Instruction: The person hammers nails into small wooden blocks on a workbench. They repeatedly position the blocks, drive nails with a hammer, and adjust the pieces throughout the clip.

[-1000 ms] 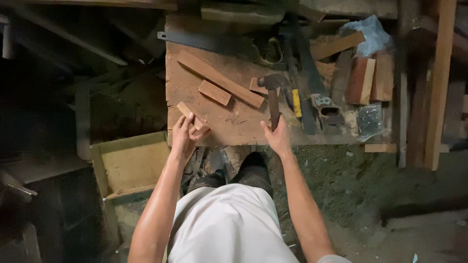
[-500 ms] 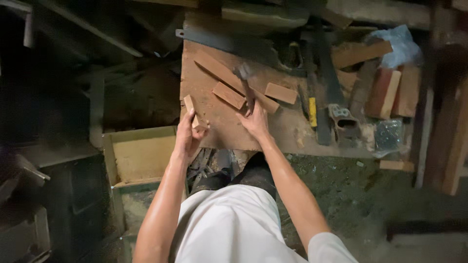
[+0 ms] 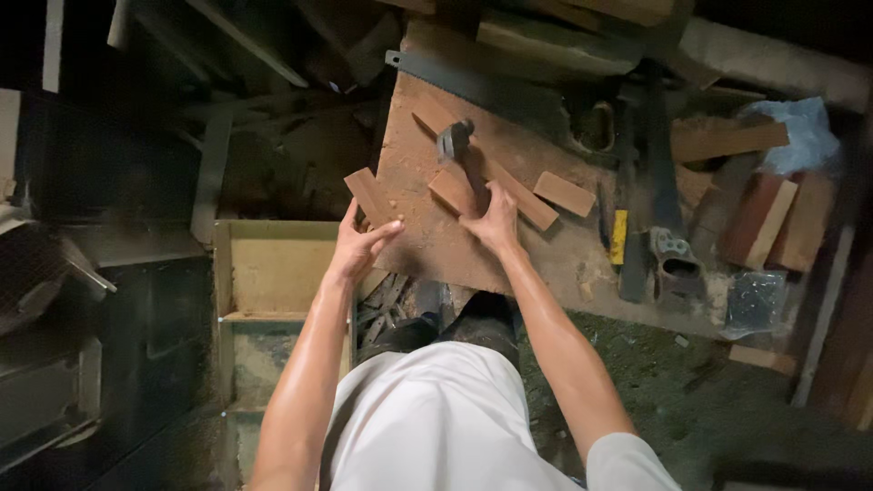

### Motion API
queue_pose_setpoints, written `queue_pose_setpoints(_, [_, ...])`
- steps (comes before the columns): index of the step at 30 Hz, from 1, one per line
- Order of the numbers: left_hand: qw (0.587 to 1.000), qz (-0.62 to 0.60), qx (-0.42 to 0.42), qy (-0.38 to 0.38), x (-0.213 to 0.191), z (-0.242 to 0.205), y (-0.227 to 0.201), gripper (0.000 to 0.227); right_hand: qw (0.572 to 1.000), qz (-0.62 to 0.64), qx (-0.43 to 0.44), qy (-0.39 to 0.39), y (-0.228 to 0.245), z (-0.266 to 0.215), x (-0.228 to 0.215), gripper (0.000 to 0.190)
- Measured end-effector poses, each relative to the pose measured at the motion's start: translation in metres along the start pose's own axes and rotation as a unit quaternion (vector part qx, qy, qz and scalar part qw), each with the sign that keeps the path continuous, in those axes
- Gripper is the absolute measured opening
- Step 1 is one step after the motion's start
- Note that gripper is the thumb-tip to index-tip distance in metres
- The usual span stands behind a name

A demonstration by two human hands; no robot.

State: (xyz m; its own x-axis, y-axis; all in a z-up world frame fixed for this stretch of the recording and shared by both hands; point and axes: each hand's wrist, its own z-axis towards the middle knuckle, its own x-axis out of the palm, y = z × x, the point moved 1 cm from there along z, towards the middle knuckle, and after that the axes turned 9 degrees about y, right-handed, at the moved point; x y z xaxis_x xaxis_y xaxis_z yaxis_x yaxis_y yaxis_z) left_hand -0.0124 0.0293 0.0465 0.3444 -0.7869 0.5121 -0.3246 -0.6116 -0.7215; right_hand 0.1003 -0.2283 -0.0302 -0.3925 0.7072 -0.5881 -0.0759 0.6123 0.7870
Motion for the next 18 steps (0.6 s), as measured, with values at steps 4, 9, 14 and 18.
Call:
queue_pose_setpoints(4, [0.982,0.180,0.047,0.039,-0.011,0.008,-0.003,0.073,0.977,0.184,-0.002,0.110,0.001,-0.012,0.005,0.065])
queue_pose_setpoints(9, [0.957,0.283,0.048,0.034,-0.026,0.001,-0.002,0.059,0.937,0.331,0.025,0.107,-0.007,-0.023,0.023,0.057])
queue_pose_setpoints(14, [0.994,0.099,-0.025,-0.043,-0.032,0.006,0.018,0.049,0.973,0.223,-0.048,0.035,-0.006,-0.032,0.020,0.062])
queue_pose_setpoints(18, [0.998,0.054,-0.007,-0.025,-0.037,0.004,0.029,0.048,0.972,0.212,0.054,0.085,-0.001,-0.032,0.021,0.057])
